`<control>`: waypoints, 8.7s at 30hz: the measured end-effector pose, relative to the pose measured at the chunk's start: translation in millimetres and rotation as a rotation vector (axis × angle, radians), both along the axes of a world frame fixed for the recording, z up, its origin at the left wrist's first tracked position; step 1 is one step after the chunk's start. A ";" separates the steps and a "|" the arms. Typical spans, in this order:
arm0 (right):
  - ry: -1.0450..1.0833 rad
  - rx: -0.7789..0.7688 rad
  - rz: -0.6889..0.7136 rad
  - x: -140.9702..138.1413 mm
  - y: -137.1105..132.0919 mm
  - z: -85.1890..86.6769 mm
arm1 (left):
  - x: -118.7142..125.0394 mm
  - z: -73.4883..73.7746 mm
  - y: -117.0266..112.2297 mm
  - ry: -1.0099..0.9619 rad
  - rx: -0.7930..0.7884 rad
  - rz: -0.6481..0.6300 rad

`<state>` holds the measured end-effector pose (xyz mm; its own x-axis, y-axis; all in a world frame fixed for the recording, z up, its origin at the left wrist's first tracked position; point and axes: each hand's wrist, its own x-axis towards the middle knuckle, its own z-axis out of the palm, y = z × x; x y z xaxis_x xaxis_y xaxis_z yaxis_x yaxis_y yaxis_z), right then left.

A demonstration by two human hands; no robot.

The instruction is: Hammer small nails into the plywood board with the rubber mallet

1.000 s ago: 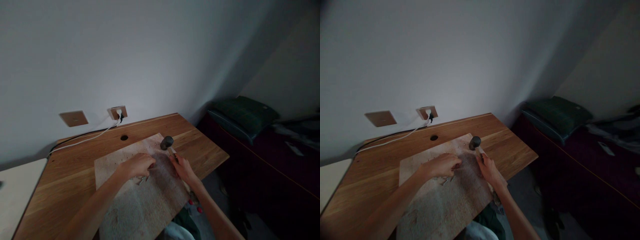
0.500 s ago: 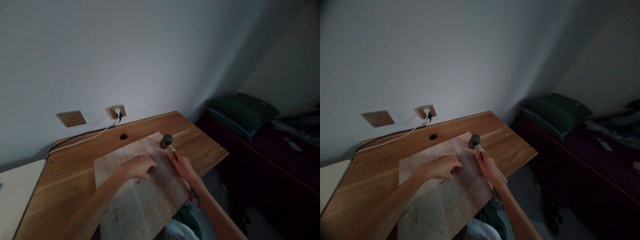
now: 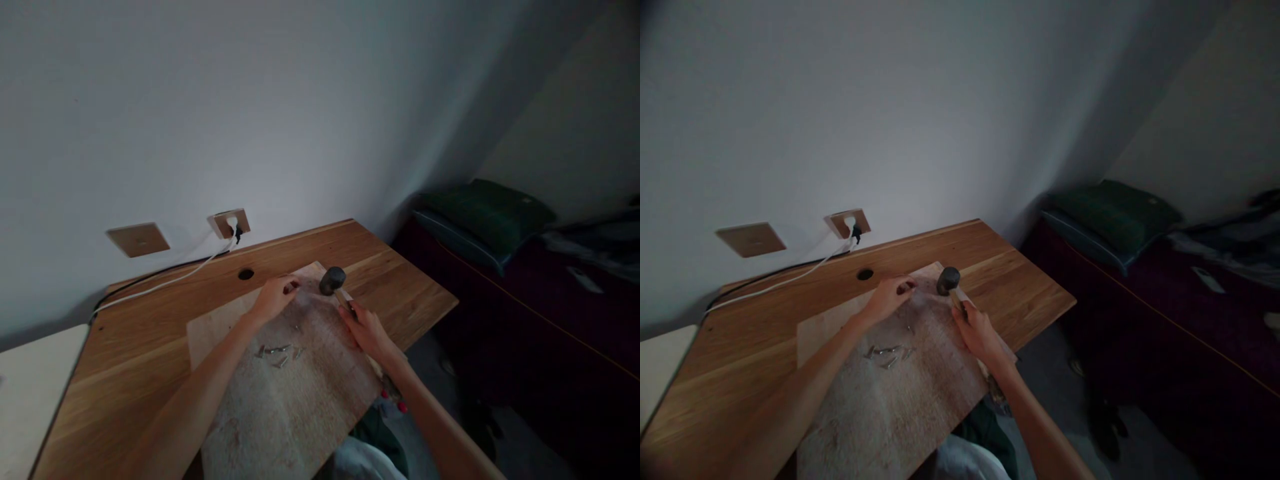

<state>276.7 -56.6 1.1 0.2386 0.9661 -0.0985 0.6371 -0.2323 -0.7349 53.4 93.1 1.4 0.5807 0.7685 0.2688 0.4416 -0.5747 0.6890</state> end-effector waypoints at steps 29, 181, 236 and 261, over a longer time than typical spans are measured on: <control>-0.005 -0.019 0.066 -12.9 0.1 21.5 | 5.6 -18.7 4.4 0.061 0.035 0.068; -0.233 0.069 0.170 -33.1 -32.7 5.8 | -18.7 48.9 -71.9 0.556 0.022 -0.386; -0.132 0.113 0.127 -35.2 -33.8 8.3 | -63.7 1.1 14.8 0.129 -0.013 -0.144; -0.125 0.102 0.184 -33.6 -29.6 9.5 | -68.4 -7.9 -1.4 -0.011 -0.110 0.030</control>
<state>243.1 -86.2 10.5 0.0621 0.9979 0.0207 0.7490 -0.0328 -0.6617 -15.0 91.7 -6.5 0.5542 0.8107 0.1885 0.4493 -0.4820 0.7522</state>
